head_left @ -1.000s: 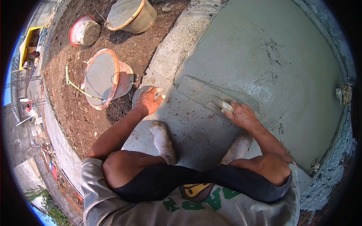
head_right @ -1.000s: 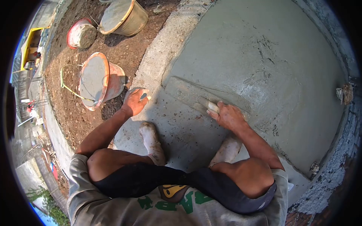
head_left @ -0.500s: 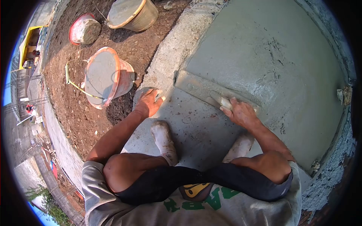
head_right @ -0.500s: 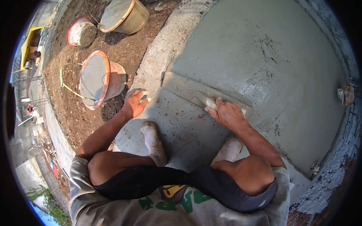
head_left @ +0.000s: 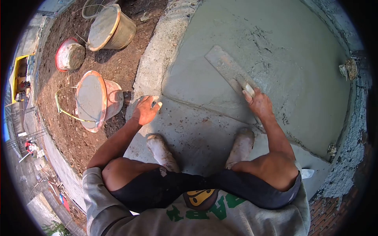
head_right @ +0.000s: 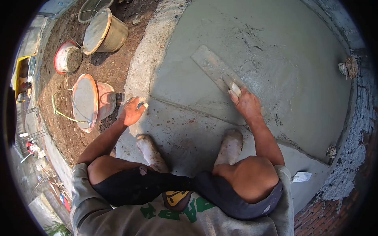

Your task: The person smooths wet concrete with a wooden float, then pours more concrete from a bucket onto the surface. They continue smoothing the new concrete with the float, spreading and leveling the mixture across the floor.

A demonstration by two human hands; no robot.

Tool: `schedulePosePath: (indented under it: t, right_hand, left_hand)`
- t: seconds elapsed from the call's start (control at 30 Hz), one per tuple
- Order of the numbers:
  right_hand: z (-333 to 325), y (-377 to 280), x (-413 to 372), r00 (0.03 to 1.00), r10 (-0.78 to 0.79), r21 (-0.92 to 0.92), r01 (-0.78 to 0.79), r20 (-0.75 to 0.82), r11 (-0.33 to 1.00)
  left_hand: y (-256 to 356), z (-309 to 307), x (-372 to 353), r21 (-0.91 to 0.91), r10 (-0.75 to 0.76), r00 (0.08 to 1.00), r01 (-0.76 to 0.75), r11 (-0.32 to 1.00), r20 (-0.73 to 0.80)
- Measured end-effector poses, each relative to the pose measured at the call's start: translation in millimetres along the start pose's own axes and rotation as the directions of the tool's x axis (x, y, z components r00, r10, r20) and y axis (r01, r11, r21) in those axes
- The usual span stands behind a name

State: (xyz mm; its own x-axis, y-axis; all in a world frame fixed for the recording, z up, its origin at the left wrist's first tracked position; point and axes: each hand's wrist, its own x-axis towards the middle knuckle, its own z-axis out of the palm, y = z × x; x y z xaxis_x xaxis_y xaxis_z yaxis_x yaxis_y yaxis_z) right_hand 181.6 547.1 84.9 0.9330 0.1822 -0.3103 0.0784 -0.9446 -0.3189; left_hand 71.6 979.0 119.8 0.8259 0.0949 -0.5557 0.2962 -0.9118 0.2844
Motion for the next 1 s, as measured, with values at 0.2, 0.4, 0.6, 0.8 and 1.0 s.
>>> schedulePosePath:
  t: [0.2,0.4,0.6,0.8,1.0]
  right_hand:
    - [-26,91,17,0.924,0.221,0.110,-0.196,-0.311,0.974]
    - [-43,-8,-3,0.943,0.070,0.626,-0.269,0.324,0.731]
    - [-1,-68,-1,0.800,-0.394,0.234,0.320,0.453,0.918]
    - [0,-78,30,0.832,-0.369,0.115,0.354,0.415,0.928]
    - [-21,-62,90,0.944,-0.221,0.120,0.197,0.245,0.973]
  left_hand:
    - [6,-5,0,-0.043,0.070,0.987,-0.077,0.996,-0.146]
    - [-9,1,-7,-0.121,0.018,0.988,-0.036,0.992,-0.151]
    - [-22,-6,-2,-0.201,-0.072,0.974,0.028,0.979,-0.213]
    - [-30,-11,12,-0.230,-0.092,0.974,0.042,0.972,-0.209]
    - [-36,-10,23,-0.197,-0.116,0.975,0.078,0.977,-0.188]
